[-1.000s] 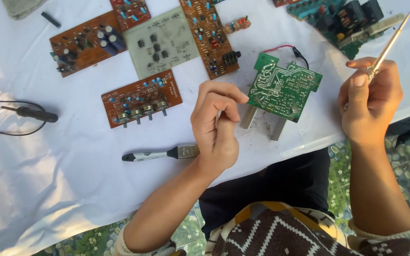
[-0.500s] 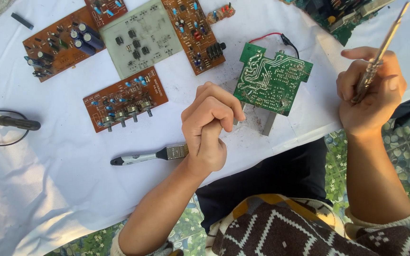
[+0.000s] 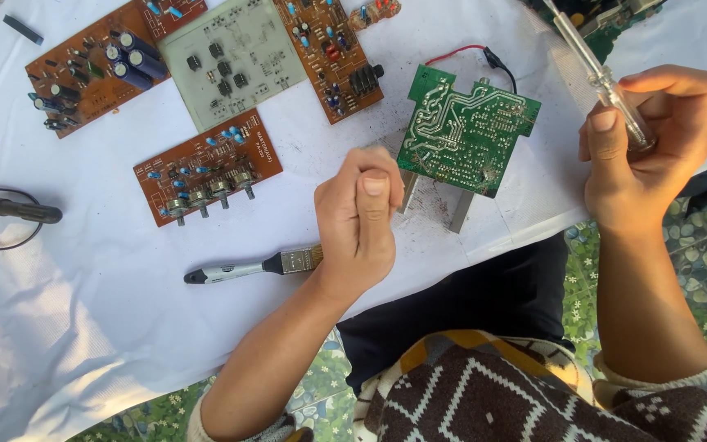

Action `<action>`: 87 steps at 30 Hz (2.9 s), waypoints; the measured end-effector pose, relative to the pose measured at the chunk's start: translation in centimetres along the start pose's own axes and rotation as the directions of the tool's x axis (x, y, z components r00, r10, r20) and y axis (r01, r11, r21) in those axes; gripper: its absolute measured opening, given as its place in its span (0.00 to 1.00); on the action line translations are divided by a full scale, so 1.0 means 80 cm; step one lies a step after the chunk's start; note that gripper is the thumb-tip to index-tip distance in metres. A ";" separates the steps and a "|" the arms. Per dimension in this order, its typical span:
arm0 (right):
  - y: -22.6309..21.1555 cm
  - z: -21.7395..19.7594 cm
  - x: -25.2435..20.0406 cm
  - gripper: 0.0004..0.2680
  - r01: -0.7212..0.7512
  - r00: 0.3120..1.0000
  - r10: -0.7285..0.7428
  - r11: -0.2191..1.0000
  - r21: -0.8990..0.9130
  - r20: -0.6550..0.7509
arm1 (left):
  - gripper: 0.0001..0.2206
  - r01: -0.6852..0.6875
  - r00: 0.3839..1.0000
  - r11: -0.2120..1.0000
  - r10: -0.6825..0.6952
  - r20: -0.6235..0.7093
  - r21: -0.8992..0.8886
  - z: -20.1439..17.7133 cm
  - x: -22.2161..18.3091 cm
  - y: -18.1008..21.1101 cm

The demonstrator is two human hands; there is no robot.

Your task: Cleaning the surface of a circuit board by scraping it with a screwdriver to remove residue or solder mask.

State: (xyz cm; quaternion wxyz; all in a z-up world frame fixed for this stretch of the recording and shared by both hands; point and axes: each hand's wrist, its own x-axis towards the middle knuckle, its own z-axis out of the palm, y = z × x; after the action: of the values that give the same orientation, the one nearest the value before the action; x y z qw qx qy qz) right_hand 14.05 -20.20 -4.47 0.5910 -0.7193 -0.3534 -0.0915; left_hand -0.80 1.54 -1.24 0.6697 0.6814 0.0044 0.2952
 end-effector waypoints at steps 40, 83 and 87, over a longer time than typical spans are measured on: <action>0.036 -0.021 -0.010 0.09 -0.121 0.993 0.120 0.980 0.159 0.014 | 0.10 -0.048 0.985 0.999 0.048 -0.166 0.004 0.001 0.014 0.013; -0.072 0.038 0.050 0.20 -0.335 0.888 0.107 0.817 0.469 0.447 | 0.36 0.051 0.952 0.704 -0.248 0.177 0.708 0.024 -0.007 0.014; -0.069 0.038 0.036 0.20 -0.296 0.922 0.134 0.849 0.438 0.363 | 0.35 0.062 0.955 0.708 -0.246 0.164 0.704 0.027 -0.007 0.013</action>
State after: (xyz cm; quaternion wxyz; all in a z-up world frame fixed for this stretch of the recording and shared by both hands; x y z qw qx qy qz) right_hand 11.89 -15.97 0.60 0.6937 -0.5884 -0.3720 0.1850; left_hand -0.78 -0.75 -0.35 0.3845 0.9099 0.0886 0.1282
